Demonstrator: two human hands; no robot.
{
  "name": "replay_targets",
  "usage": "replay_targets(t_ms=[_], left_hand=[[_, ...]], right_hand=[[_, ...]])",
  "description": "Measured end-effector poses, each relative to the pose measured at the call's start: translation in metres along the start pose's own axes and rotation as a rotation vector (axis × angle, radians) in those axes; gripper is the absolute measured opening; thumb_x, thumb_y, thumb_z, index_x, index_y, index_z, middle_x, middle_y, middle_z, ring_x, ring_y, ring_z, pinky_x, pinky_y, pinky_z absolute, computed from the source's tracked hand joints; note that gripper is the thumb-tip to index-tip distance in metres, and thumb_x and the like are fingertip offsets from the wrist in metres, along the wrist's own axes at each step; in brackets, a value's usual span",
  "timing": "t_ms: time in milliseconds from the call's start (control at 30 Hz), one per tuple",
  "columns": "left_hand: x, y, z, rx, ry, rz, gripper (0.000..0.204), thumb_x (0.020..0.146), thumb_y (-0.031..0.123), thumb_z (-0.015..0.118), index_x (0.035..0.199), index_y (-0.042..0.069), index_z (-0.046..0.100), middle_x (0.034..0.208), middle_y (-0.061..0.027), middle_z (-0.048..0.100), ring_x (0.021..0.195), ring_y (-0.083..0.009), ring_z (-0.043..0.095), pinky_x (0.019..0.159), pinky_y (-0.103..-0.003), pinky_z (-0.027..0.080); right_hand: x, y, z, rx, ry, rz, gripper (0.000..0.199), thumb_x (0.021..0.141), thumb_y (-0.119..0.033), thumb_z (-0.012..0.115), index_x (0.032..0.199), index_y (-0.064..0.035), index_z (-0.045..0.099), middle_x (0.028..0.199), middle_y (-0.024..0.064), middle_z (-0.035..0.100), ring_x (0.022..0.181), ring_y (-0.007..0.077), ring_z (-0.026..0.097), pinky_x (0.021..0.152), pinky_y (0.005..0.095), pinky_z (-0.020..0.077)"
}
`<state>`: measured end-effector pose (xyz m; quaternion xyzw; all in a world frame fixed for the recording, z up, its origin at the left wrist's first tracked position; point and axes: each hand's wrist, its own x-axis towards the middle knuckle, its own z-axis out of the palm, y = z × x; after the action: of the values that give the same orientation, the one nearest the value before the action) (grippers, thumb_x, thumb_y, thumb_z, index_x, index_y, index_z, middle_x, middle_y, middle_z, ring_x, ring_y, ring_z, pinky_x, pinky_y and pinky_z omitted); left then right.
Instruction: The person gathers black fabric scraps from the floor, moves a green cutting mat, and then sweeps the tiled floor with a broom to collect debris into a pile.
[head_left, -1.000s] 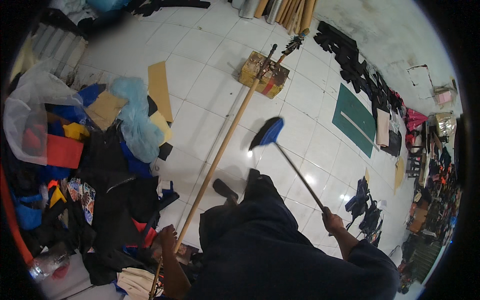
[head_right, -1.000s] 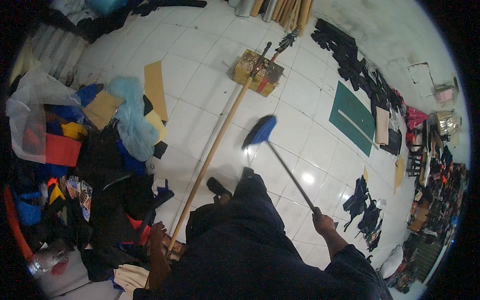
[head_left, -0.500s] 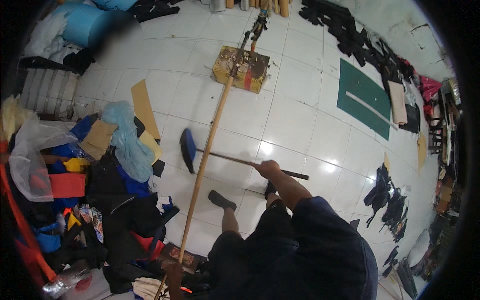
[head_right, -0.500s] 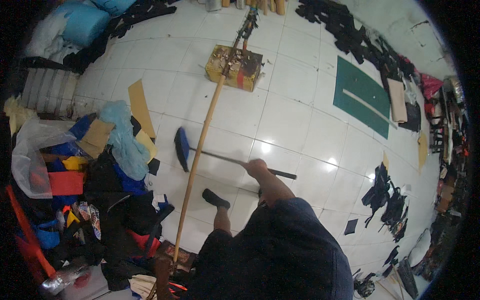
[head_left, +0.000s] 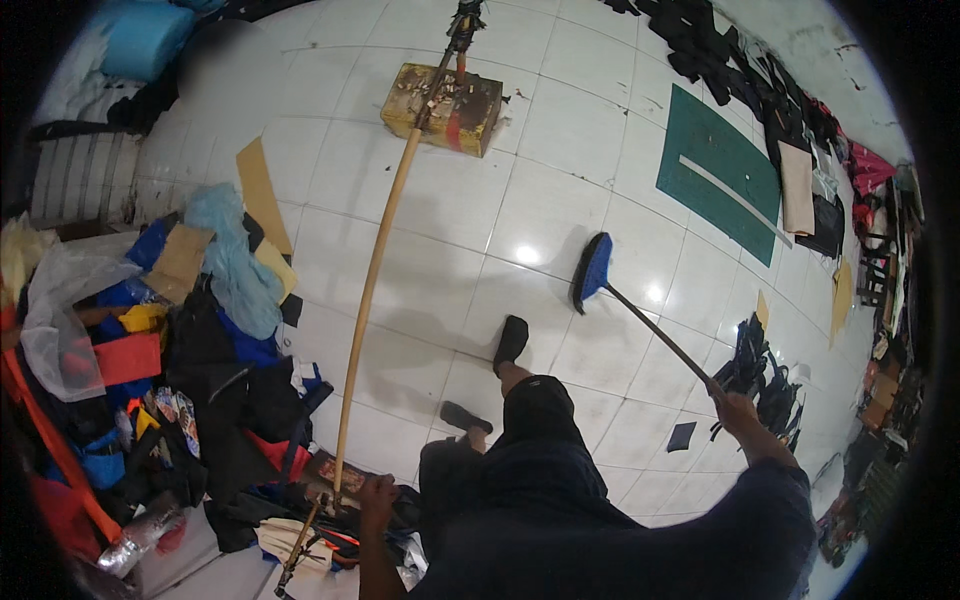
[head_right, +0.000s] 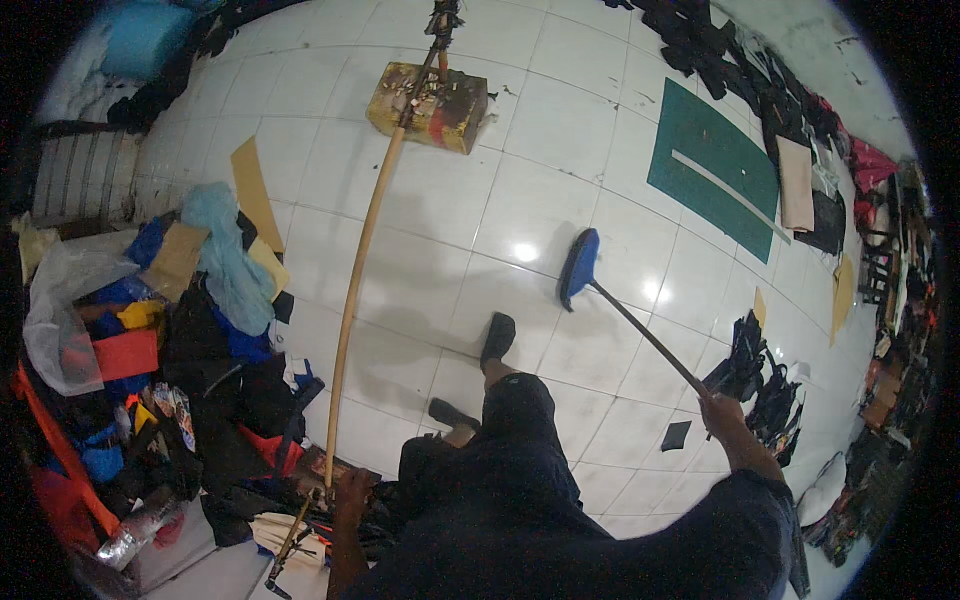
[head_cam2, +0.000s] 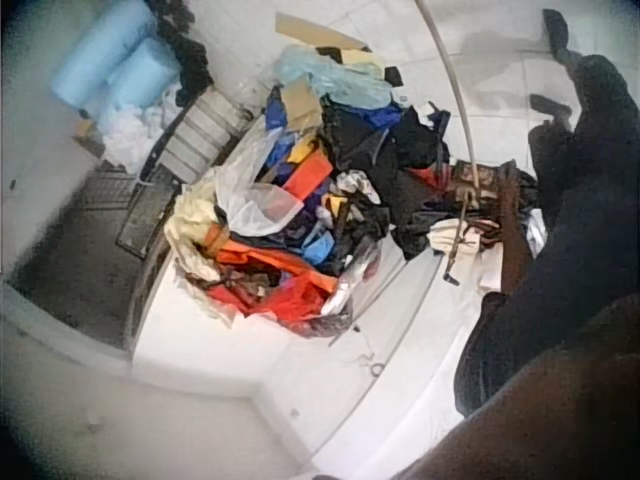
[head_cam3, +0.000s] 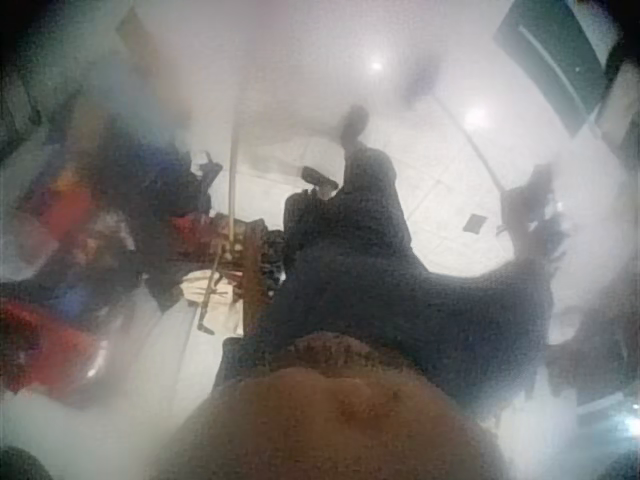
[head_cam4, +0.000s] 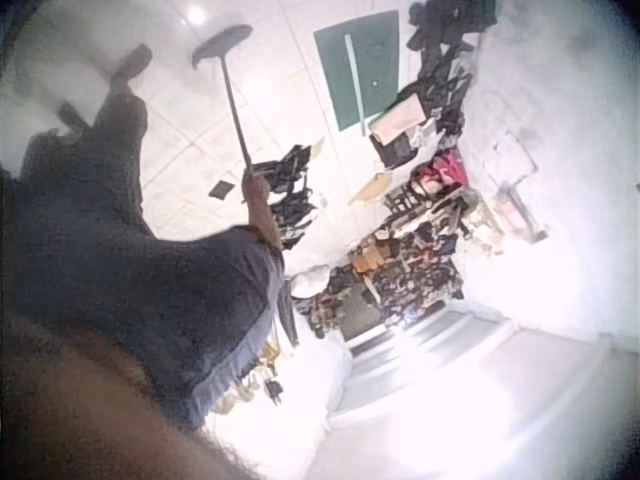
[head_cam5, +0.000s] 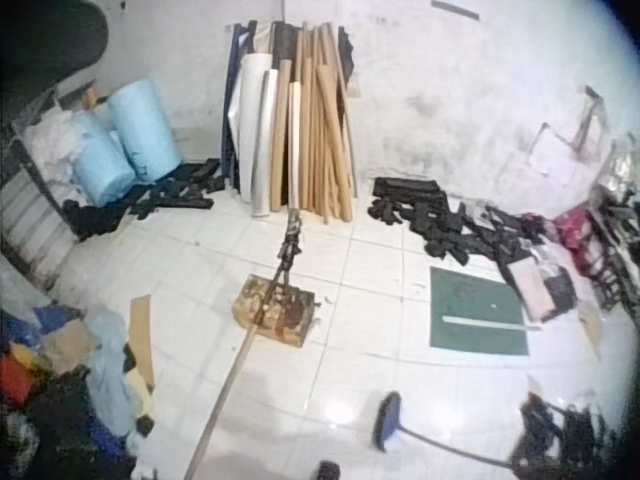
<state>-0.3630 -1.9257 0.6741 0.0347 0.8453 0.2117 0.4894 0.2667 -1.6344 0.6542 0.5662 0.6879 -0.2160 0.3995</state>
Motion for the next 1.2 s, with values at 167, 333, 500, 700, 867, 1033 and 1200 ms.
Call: replay_targets(t_ms=[167,333,500,700,867,1033,1200], left_hand=[[0.012,-0.038,0.013,0.077,-0.075,-0.106,0.032,0.081,0.03,0.056,0.076,-0.001,0.057,0.066,-0.0029,0.053,0.061,-0.0114,0.049,0.055,-0.029,0.04],[-0.01,-0.023,0.017,0.192,-0.025,-0.063,0.034,0.081,0.033,0.055,0.08,0.0,0.059,0.066,-0.0053,0.055,0.062,-0.0136,0.05,0.057,-0.03,0.041],[-0.031,-0.077,-0.007,0.532,-0.06,-0.094,0.027,0.082,0.03,0.055,0.09,0.004,0.061,0.074,-0.0064,0.057,0.068,-0.0178,0.053,0.061,-0.033,0.043],[-0.046,-0.119,-0.006,0.337,-0.083,-0.133,0.024,0.082,0.028,0.055,0.089,0.006,0.062,0.076,-0.0072,0.057,0.071,-0.0197,0.053,0.063,-0.035,0.043],[-0.027,-0.129,0.008,-0.06,-0.158,-0.186,0.025,0.083,0.029,0.054,0.082,0.004,0.059,0.068,-0.0038,0.055,0.063,-0.0132,0.049,0.059,-0.03,0.04],[-0.003,-0.11,0.011,-0.049,-0.089,-0.132,0.027,0.082,0.028,0.057,0.086,0.002,0.056,0.07,-0.0045,0.056,0.064,-0.0145,0.053,0.058,-0.029,0.043],[-0.003,-0.092,0.025,-0.076,-0.081,-0.181,0.031,0.082,0.031,0.056,0.092,0.001,0.054,0.07,-0.0035,0.056,0.065,-0.0145,0.054,0.056,-0.028,0.044]], right_hand=[[0.038,-0.011,0.041,-0.041,-0.079,-0.099,0.037,0.09,-0.038,0.036,0.086,-0.0079,0.057,0.072,0.0162,0.061,0.068,0.0351,0.061,0.062,0.0464,0.0485],[0.183,-0.215,0.004,0.089,0.005,-0.391,0.028,0.088,-0.029,0.037,0.103,-0.0113,0.054,0.077,0.016,0.061,0.072,0.0329,0.062,0.064,0.0439,0.0499],[0.3,-0.381,-0.063,0.019,0.211,-0.614,0.065,0.088,-0.01,0.037,0.138,-0.0383,0.006,0.093,0.0147,0.06,0.079,0.0299,0.063,0.067,0.0416,0.0514],[0.345,-0.419,-0.048,0.313,0.195,-0.431,0.059,0.088,-0.012,0.038,0.138,-0.033,0.013,0.089,0.0154,0.062,0.078,0.0321,0.063,0.066,0.0433,0.0509],[0.239,-0.235,0.078,0.391,0.126,-0.063,0.029,0.089,-0.031,0.039,0.096,-0.0109,0.059,0.079,0.0188,0.062,0.076,0.035,0.061,0.067,0.047,0.0471],[0.04,-0.034,0.138,0.268,-0.043,0.298,0.05,0.091,-0.029,0.036,0.136,-0.036,0.017,0.086,0.0197,0.061,0.077,0.0368,0.061,0.07,0.0482,0.0477],[-0.069,0.039,0.093,0.176,0.012,0.356,0.047,0.092,-0.028,0.031,0.137,-0.0296,0.019,0.079,0.019,0.062,0.074,0.0348,0.061,0.067,0.0472,0.0476]])
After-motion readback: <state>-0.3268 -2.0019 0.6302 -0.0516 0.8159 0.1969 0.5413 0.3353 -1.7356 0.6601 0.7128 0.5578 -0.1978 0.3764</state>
